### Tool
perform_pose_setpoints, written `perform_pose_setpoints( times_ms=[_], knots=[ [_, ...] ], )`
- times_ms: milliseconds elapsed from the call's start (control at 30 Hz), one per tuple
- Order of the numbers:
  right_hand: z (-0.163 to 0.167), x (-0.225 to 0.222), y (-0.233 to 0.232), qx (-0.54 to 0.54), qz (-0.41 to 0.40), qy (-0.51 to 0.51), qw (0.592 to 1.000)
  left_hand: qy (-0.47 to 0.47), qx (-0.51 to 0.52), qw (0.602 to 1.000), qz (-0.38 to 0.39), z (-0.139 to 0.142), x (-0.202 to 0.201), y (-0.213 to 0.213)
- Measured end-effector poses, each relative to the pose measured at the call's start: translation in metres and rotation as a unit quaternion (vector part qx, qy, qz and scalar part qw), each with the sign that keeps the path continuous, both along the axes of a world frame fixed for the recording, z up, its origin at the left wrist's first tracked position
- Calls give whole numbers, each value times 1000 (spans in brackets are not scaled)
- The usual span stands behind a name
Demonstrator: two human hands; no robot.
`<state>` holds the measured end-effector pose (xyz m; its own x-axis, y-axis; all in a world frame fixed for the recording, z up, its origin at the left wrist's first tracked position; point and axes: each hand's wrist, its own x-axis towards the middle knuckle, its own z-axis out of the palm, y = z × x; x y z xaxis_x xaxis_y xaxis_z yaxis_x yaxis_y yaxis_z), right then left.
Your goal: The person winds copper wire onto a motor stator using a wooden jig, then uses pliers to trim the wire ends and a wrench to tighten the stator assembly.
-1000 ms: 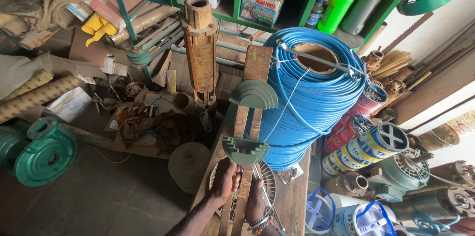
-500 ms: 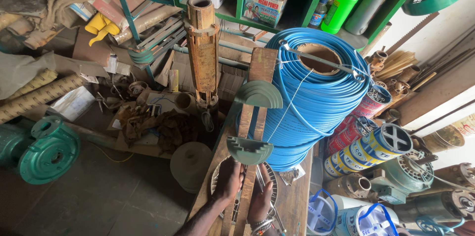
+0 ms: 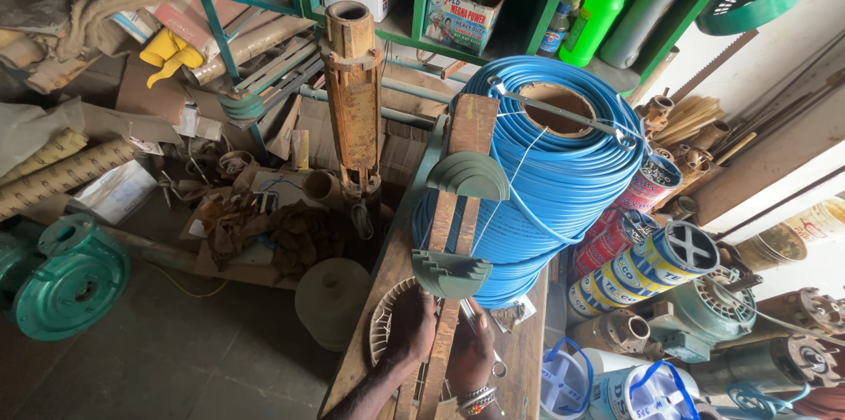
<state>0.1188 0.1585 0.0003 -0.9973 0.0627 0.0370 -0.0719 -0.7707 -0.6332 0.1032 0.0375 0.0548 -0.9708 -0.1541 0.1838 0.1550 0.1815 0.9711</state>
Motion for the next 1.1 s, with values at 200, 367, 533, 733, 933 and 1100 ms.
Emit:
perform_pose_setpoints(
  times_ms=[200, 367, 533, 733, 933, 1100],
  knots=[
    [-14, -25, 36, 234, -78, 108, 963, -22, -33, 999, 1, -7, 0, 1],
    [19, -63, 91, 307, 49, 161, 937, -96, 29, 995, -11, -14, -1, 1],
    [11, -35, 84, 567, -103, 115, 809, -90, 190, 977, -44, -20, -8, -2],
    [-40, -1, 95, 530, -33, 7, 847, -151, 257, 953, -50, -3, -6, -18],
    [-25, 35, 132, 224, 270, 215, 911, -209, 290, 930, -84, 19, 0, -37],
    [12, 58, 126, 210, 193, -43, 957, -217, 401, 882, -116, 11, -1, -45]
  ],
)
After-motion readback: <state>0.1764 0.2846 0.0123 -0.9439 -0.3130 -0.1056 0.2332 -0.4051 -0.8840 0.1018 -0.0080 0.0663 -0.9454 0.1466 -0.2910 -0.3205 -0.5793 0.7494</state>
